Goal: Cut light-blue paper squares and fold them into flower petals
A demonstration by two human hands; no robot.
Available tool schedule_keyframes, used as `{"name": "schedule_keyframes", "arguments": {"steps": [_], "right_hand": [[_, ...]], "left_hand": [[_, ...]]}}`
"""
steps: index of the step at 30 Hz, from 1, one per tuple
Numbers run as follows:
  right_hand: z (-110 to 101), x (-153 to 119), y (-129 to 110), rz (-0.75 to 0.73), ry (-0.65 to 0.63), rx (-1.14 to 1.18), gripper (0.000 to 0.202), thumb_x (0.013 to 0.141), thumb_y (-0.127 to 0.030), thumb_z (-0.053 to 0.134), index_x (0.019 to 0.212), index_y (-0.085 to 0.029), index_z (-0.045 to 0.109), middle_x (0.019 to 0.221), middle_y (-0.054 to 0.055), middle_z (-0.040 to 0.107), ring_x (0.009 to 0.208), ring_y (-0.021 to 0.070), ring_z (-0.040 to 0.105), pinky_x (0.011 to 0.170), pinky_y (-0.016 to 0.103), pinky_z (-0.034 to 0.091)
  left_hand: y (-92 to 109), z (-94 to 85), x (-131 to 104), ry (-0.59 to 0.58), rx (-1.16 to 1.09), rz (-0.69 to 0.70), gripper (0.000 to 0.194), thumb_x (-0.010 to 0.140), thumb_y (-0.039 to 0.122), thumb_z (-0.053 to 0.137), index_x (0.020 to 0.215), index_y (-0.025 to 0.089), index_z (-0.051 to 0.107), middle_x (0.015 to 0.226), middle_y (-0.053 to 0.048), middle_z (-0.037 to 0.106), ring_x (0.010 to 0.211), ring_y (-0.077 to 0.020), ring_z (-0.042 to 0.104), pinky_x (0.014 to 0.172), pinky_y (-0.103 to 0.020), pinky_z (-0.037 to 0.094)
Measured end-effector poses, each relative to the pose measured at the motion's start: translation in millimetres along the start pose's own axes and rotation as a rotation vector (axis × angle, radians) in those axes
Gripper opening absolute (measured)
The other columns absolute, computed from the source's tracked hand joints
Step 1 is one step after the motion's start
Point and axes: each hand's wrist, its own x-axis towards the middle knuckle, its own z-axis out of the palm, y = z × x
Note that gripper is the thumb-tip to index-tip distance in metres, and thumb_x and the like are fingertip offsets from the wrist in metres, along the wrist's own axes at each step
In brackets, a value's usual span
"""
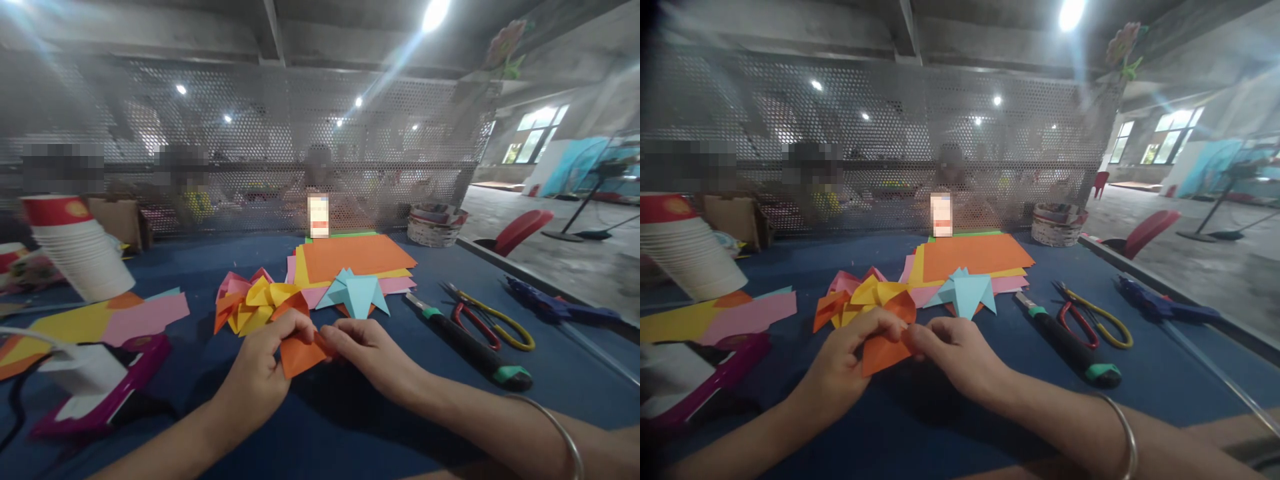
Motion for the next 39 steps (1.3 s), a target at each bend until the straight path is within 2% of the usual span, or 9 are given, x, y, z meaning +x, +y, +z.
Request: {"name": "schedule_keyframes", "arguments": {"steps": [5, 10, 13, 17, 21, 23, 26, 30, 39], "right_hand": [[1.8, -3.9, -5.7, -0.008, 0.029, -0.145, 0.037, 0.087, -0.045, 0.051, 0.069, -0.015, 0.062, 0.057, -0.003, 0.048, 0.054, 0.0092, 0.04, 0.047, 0.021, 0.028], [3.3, -5.8, -8.5, -0.152, 0.085, -0.323, 0.029, 0.088, -0.032, 0.049, 0.068, -0.016, 0.062, 0.061, -0.002, 0.054, 0.059, 0.0104, 0.045, 0.053, 0.022, 0.033], [3.2, -5.7, -8.2, -0.15, 0.072, -0.342, 0.028, 0.088, -0.028, 0.049, 0.066, -0.016, 0.061, 0.059, -0.003, 0.052, 0.057, 0.0094, 0.044, 0.052, 0.021, 0.032], [1.5, -5.1, -8.3, -0.163, 0.103, -0.377, 0.028, 0.088, -0.028, 0.049, 0.064, -0.016, 0.059, 0.058, -0.004, 0.051, 0.056, 0.0087, 0.042, 0.051, 0.02, 0.031], [-0.2, -4.7, -7.8, -0.284, 0.152, -0.462, 0.024, 0.088, -0.022, 0.05, 0.066, -0.017, 0.059, 0.063, -0.001, 0.058, 0.059, 0.0105, 0.049, 0.058, 0.022, 0.037], [-0.1, -5.2, -6.9, -0.361, 0.15, -0.484, 0.022, 0.087, -0.02, 0.051, 0.067, -0.018, 0.059, 0.066, 0.001, 0.06, 0.063, 0.012, 0.052, 0.062, 0.023, 0.039], [1.0, -6.5, -5.3, -0.427, 0.144, -0.492, 0.018, 0.086, -0.018, 0.051, 0.07, -0.018, 0.059, 0.07, 0.003, 0.061, 0.066, 0.0132, 0.054, 0.063, 0.023, 0.041], [2.2, -7.1, -3.7, -0.45, 0.153, -0.526, 0.023, 0.087, -0.019, 0.05, 0.064, -0.018, 0.053, 0.066, 0.002, 0.056, 0.062, 0.0123, 0.051, 0.059, 0.023, 0.04], [1.7, -8.4, -7.5, -0.44, 0.102, -0.529, 0.025, 0.088, -0.021, 0.048, 0.063, -0.019, 0.048, 0.064, 0.0, 0.053, 0.061, 0.0122, 0.048, 0.059, 0.023, 0.037]], "left_hand": [[-0.9, -1.1, -1.8, -0.008, 0.06, 0.028, 0.011, 0.081, 0.012, 0.056, 0.08, 0.022, 0.051, 0.082, 0.001, 0.062, 0.076, -0.0152, 0.059, 0.069, -0.025, 0.045], [-2.1, -0.2, -2.2, -0.016, 0.109, 0.003, 0.015, 0.078, 0.008, 0.05, 0.081, 0.022, 0.053, 0.082, 0.001, 0.062, 0.077, -0.0165, 0.059, 0.069, -0.027, 0.044], [1.2, -0.6, -2.1, -0.022, 0.089, -0.029, 0.019, 0.074, 0.005, 0.046, 0.08, 0.022, 0.053, 0.079, 0.001, 0.061, 0.075, -0.0165, 0.058, 0.068, -0.027, 0.044], [6.1, -4.0, -2.1, -0.07, -0.103, -0.105, 0.031, 0.071, 0.006, 0.044, 0.097, 0.022, 0.052, 0.094, -0.002, 0.061, 0.086, -0.018, 0.059, 0.075, -0.028, 0.045], [6.3, -7.8, -0.7, -0.088, -0.341, -0.185, 0.047, 0.066, 0.01, 0.045, 0.111, 0.021, 0.049, 0.107, -0.005, 0.06, 0.104, -0.0226, 0.056, 0.086, -0.031, 0.045], [6.1, -7.7, 1.4, -0.077, -0.323, -0.202, 0.037, 0.071, 0.016, 0.049, 0.108, 0.02, 0.053, 0.105, -0.005, 0.061, 0.104, -0.0237, 0.056, 0.086, -0.032, 0.045], [6.9, -4.4, 5.1, -0.062, -0.141, -0.247, 0.014, 0.081, 0.028, 0.055, 0.09, 0.019, 0.058, 0.087, -0.003, 0.064, 0.085, -0.0204, 0.061, 0.075, -0.029, 0.047], [6.9, 0.0, 7.4, -0.09, -0.008, -0.224, 0.02, 0.084, 0.034, 0.053, 0.074, 0.018, 0.06, 0.071, -0.001, 0.061, 0.07, -0.0168, 0.057, 0.064, -0.026, 0.044], [3.4, -4.5, 8.3, -0.119, -0.092, -0.21, 0.024, 0.083, 0.035, 0.052, 0.068, 0.018, 0.058, 0.066, 0.001, 0.055, 0.066, -0.0152, 0.051, 0.061, -0.025, 0.039]]}}
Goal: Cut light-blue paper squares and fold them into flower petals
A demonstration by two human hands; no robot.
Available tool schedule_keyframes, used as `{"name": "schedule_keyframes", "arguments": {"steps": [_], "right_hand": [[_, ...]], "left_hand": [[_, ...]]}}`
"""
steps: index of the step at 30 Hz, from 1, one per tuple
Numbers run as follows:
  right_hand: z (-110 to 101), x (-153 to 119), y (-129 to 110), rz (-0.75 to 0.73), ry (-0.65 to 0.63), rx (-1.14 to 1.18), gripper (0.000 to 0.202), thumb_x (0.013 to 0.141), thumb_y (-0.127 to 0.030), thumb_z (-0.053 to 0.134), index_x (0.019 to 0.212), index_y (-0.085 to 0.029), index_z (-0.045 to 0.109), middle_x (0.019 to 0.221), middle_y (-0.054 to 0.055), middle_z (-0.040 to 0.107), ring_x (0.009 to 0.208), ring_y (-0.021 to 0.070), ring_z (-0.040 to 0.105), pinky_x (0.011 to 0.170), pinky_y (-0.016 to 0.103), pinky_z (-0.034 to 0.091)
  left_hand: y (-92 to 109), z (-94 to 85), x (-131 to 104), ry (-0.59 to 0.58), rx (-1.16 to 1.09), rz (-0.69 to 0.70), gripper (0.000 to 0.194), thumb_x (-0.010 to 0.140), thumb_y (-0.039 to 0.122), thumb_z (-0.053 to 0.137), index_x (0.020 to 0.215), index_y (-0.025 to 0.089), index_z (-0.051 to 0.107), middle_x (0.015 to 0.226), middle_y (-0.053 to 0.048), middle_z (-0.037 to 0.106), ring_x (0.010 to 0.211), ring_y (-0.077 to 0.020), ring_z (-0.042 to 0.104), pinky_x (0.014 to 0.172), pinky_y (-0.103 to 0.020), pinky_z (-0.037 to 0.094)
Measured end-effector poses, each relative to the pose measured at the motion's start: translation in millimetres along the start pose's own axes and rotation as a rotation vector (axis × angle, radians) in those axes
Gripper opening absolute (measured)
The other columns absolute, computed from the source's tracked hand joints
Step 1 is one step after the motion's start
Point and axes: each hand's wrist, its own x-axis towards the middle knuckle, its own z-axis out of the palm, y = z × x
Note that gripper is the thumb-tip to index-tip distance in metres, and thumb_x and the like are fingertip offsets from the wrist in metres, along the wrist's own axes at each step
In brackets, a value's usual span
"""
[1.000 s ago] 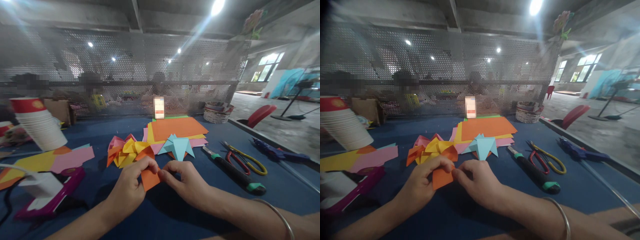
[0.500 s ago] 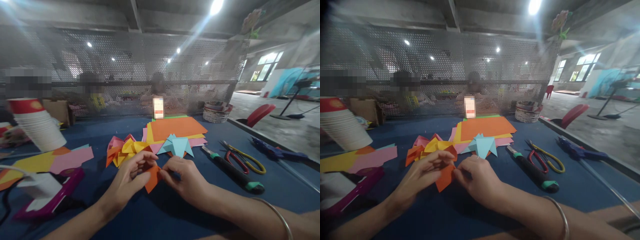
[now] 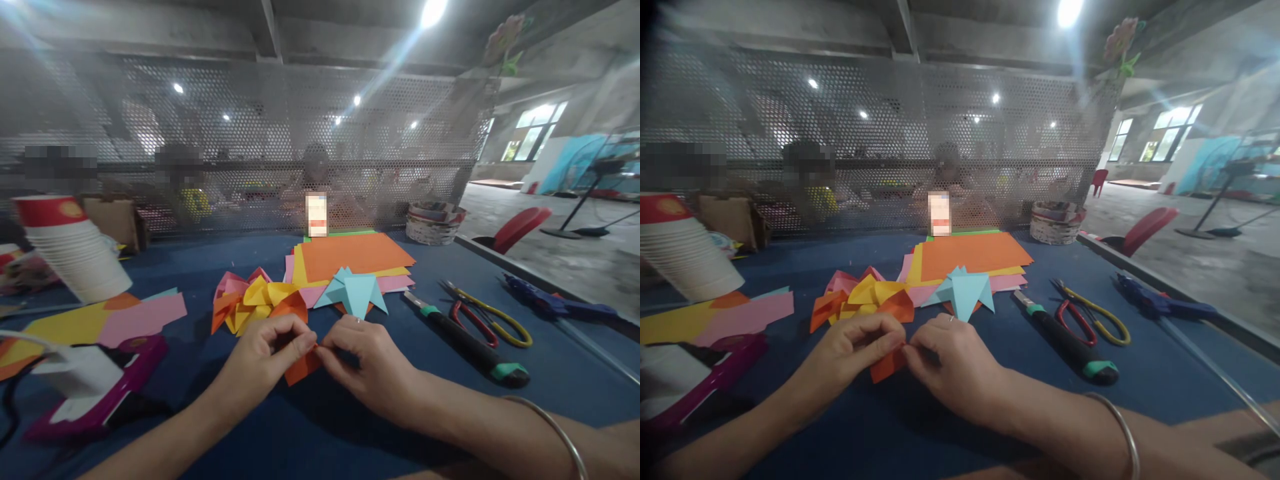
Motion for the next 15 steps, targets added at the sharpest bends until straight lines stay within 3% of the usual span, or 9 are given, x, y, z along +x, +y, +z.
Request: {"name": "schedule_keyframes", "arguments": {"steps": [6, 15], "right_hand": [[2.0, -0.3, 3.1, 0.008, -0.011, 0.009, 0.026, 0.089, -0.021, 0.049, 0.063, -0.019, 0.047, 0.064, 0.0, 0.052, 0.062, 0.0115, 0.048, 0.061, 0.023, 0.037], [4.3, -1.7, 3.3, -0.037, 0.016, 0.021, 0.019, 0.088, -0.019, 0.052, 0.069, -0.016, 0.056, 0.067, 0.002, 0.057, 0.063, 0.0118, 0.051, 0.06, 0.022, 0.037]], "left_hand": [[1.5, 1.4, 3.7, -0.043, -0.015, -0.01, 0.021, 0.085, 0.035, 0.05, 0.073, 0.019, 0.055, 0.069, 0.001, 0.053, 0.068, -0.0148, 0.051, 0.062, -0.024, 0.039], [1.3, 0.2, 0.4, 0.03, 0.036, -0.04, 0.024, 0.079, 0.034, 0.051, 0.063, 0.017, 0.053, 0.059, 0.001, 0.051, 0.058, -0.0132, 0.047, 0.054, -0.024, 0.035]]}}
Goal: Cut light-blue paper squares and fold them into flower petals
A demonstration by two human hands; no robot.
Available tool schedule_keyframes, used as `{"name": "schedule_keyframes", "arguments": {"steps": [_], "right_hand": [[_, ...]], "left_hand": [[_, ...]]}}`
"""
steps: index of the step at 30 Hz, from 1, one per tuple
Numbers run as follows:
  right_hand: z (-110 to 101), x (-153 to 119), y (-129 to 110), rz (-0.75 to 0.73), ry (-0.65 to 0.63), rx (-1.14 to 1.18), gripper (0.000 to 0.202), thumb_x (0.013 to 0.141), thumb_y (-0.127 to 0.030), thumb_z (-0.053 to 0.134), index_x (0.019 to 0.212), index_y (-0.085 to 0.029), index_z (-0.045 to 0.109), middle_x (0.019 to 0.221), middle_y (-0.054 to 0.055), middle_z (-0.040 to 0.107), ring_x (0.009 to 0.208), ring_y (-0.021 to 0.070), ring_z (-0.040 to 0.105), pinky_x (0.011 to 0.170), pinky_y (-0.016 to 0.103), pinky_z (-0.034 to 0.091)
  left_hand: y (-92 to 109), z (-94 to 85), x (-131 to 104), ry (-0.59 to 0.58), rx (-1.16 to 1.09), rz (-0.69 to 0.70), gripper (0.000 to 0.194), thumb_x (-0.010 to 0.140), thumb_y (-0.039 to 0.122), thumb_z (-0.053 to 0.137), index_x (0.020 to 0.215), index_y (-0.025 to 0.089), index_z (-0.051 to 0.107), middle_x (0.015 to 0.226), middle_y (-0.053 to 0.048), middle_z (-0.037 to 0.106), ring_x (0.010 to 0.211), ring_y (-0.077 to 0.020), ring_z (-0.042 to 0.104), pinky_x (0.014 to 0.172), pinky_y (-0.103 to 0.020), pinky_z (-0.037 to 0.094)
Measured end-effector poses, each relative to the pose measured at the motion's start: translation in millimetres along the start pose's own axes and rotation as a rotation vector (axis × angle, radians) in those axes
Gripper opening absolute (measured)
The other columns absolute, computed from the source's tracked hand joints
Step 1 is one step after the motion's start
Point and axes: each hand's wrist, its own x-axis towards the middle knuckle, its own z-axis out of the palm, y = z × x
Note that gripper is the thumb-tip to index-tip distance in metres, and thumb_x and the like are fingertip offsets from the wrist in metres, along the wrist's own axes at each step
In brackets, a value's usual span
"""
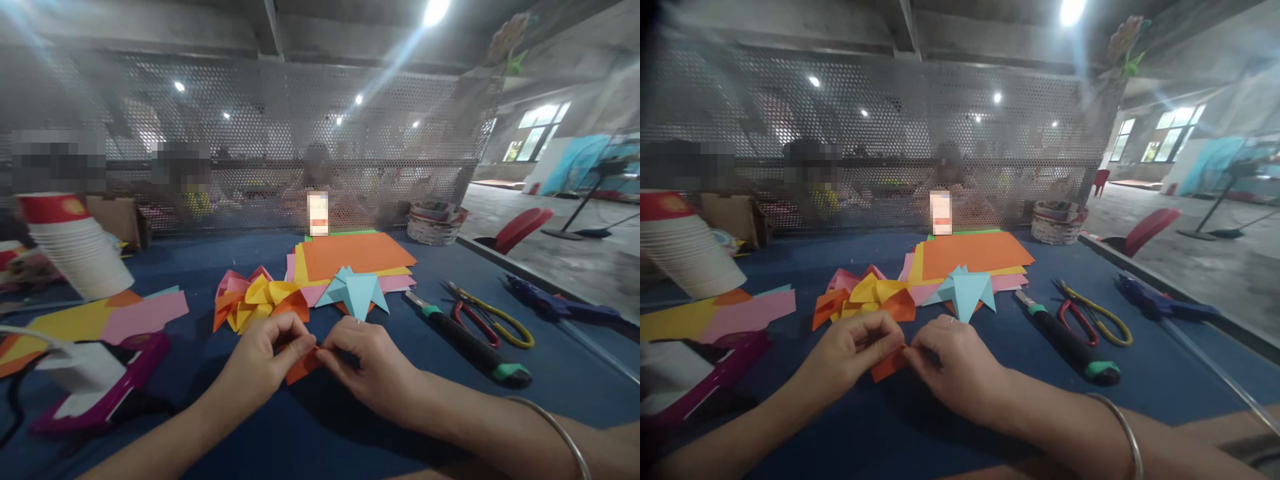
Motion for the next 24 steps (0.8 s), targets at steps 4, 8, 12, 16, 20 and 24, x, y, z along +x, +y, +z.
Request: {"name": "schedule_keyframes", "arguments": {"steps": [4, 8, 12, 16, 20, 24], "right_hand": [[1.0, -0.8, 0.7, -0.013, 0.004, -0.025, 0.018, 0.088, -0.019, 0.054, 0.07, -0.016, 0.055, 0.068, 0.002, 0.057, 0.06, 0.0118, 0.049, 0.057, 0.022, 0.036], [1.6, -0.8, 1.6, -0.024, 0.003, -0.067, 0.023, 0.089, -0.02, 0.052, 0.066, -0.017, 0.049, 0.066, 0.002, 0.053, 0.06, 0.0123, 0.046, 0.055, 0.022, 0.034], [1.4, -0.1, 2.0, 0.012, -0.009, -0.015, 0.02, 0.09, -0.017, 0.048, 0.07, -0.017, 0.049, 0.07, 0.002, 0.054, 0.062, 0.0119, 0.047, 0.058, 0.022, 0.035], [0.4, 0.5, 0.4, 0.072, -0.06, 0.02, 0.016, 0.089, -0.01, 0.044, 0.075, -0.018, 0.049, 0.072, 0.001, 0.055, 0.065, 0.012, 0.048, 0.06, 0.022, 0.037], [-0.6, 1.0, 1.3, 0.08, -0.074, 0.024, 0.017, 0.088, -0.01, 0.042, 0.075, -0.018, 0.048, 0.073, 0.001, 0.054, 0.066, 0.0123, 0.048, 0.061, 0.023, 0.038], [-2.5, 0.8, 3.7, 0.136, -0.054, 0.066, 0.018, 0.093, -0.013, 0.036, 0.087, -0.019, 0.052, 0.078, 0.001, 0.058, 0.07, 0.0126, 0.052, 0.065, 0.024, 0.04]], "left_hand": [[1.8, -0.2, 0.2, 0.011, -0.019, -0.034, 0.025, 0.076, 0.035, 0.052, 0.059, 0.017, 0.053, 0.056, 0.002, 0.049, 0.054, -0.0119, 0.043, 0.051, -0.024, 0.031], [3.0, -1.0, 0.6, -0.006, -0.093, -0.085, 0.025, 0.072, 0.037, 0.055, 0.056, 0.017, 0.05, 0.054, 0.003, 0.045, 0.051, -0.0106, 0.038, 0.049, -0.023, 0.028], [1.0, -1.6, 3.2, 0.002, -0.16, -0.127, 0.026, 0.07, 0.038, 0.058, 0.056, 0.017, 0.049, 0.054, 0.005, 0.042, 0.051, -0.0096, 0.036, 0.049, -0.023, 0.026], [-1.8, -1.1, 5.2, 0.031, -0.186, -0.159, 0.027, 0.07, 0.037, 0.06, 0.055, 0.017, 0.048, 0.054, 0.005, 0.042, 0.052, -0.0098, 0.037, 0.049, -0.023, 0.027], [-2.8, -2.1, 5.9, 0.043, -0.227, -0.163, 0.027, 0.069, 0.038, 0.062, 0.057, 0.017, 0.05, 0.055, 0.004, 0.045, 0.053, -0.0104, 0.04, 0.051, -0.023, 0.03], [-3.2, -6.4, 8.1, 0.093, -0.324, -0.216, 0.029, 0.068, 0.04, 0.066, 0.059, 0.016, 0.053, 0.058, 0.004, 0.048, 0.058, -0.0105, 0.044, 0.057, -0.022, 0.035]]}}
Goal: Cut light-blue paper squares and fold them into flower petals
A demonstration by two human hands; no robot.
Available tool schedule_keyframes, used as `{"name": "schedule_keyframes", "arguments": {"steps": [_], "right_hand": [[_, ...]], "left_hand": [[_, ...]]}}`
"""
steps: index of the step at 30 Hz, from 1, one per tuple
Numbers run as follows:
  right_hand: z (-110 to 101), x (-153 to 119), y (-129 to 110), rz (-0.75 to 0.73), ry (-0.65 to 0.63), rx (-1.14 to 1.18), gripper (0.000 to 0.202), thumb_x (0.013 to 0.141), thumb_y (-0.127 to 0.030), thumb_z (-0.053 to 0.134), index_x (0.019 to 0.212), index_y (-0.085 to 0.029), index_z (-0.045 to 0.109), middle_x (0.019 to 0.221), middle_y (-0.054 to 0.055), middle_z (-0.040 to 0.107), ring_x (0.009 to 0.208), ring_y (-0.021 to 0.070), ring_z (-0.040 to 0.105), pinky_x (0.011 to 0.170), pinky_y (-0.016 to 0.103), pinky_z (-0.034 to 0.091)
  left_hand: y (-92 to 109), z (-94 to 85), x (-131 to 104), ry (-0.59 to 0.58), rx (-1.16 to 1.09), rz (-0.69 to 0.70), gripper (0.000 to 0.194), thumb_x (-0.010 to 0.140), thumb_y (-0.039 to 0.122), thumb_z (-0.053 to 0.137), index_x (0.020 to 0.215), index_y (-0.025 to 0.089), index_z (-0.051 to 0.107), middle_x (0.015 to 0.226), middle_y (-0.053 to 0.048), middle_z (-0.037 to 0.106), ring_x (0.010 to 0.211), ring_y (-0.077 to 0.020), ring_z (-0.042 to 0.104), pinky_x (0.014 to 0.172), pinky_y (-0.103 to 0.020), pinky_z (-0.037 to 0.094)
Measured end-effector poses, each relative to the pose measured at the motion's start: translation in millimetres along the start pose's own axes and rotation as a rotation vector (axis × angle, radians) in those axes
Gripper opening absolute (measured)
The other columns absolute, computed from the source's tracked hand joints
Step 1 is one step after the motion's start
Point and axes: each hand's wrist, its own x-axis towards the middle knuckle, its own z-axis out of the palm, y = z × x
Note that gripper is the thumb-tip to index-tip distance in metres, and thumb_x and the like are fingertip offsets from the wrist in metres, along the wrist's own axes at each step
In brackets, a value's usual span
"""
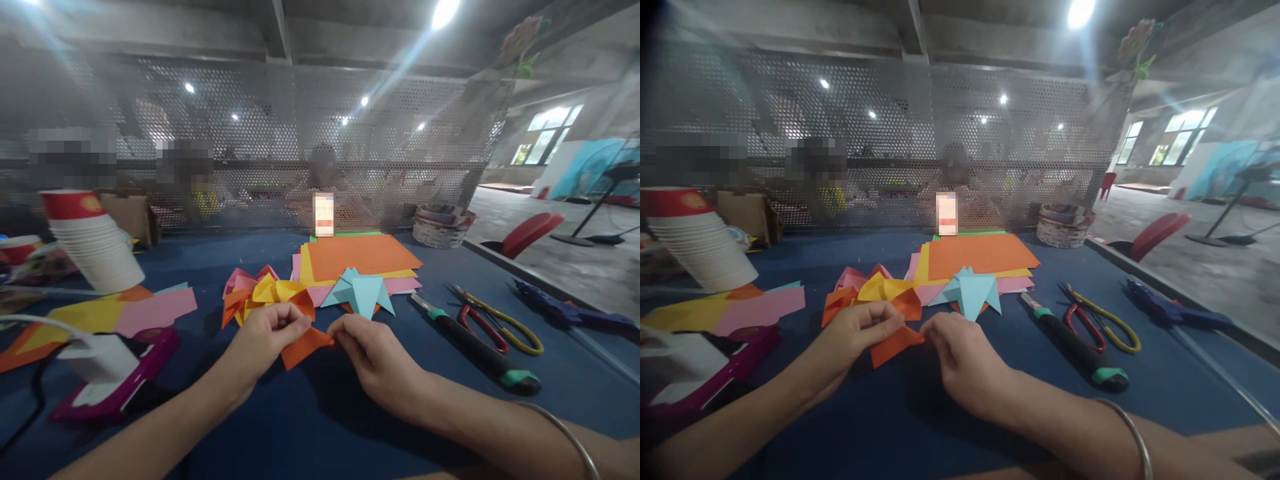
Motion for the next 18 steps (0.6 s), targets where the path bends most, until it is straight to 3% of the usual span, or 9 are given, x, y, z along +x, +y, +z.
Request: {"name": "schedule_keyframes", "arguments": {"steps": [5, 11, 15, 18], "right_hand": [[-2.0, -0.3, -6.2, 0.01, 0.035, 0.121, 0.017, 0.092, -0.017, 0.042, 0.108, -0.021, 0.048, 0.085, 0.0, 0.06, 0.075, 0.0122, 0.055, 0.068, 0.024, 0.042], [2.0, -0.6, -7.8, 0.011, 0.077, 0.18, 0.021, 0.085, -0.012, 0.049, 0.103, -0.021, 0.051, 0.085, -0.001, 0.062, 0.075, 0.0115, 0.057, 0.069, 0.023, 0.044], [3.9, 3.1, 0.0, 0.156, 0.079, 0.307, 0.016, 0.082, -0.012, 0.049, 0.095, -0.02, 0.053, 0.081, -0.001, 0.062, 0.072, 0.0117, 0.058, 0.067, 0.024, 0.044], [3.1, 8.3, 6.9, 0.325, 0.059, 0.477, 0.007, 0.081, -0.018, 0.053, 0.088, -0.017, 0.053, 0.075, -0.001, 0.061, 0.069, 0.0119, 0.057, 0.063, 0.023, 0.043]], "left_hand": [[-1.0, -0.9, 1.9, -0.052, -0.124, -0.124, 0.028, 0.075, 0.042, 0.065, 0.074, 0.015, 0.058, 0.067, 0.0, 0.06, 0.061, -0.0124, 0.053, 0.058, -0.023, 0.042], [-3.0, 4.7, -3.5, -0.17, -0.155, -0.236, 0.027, 0.08, 0.041, 0.062, 0.076, 0.015, 0.059, 0.067, -0.002, 0.064, 0.06, -0.0122, 0.059, 0.054, -0.021, 0.045], [-0.6, 6.9, -6.5, -0.16, -0.178, -0.271, 0.034, 0.085, 0.048, 0.054, 0.087, 0.015, 0.062, 0.082, -0.006, 0.067, 0.067, -0.0146, 0.062, 0.057, -0.023, 0.05], [3.4, 5.5, -7.6, -0.15, -0.273, -0.2, 0.038, 0.087, 0.051, 0.049, 0.102, 0.018, 0.058, 0.101, -0.009, 0.064, 0.089, -0.0214, 0.062, 0.066, -0.03, 0.054]]}}
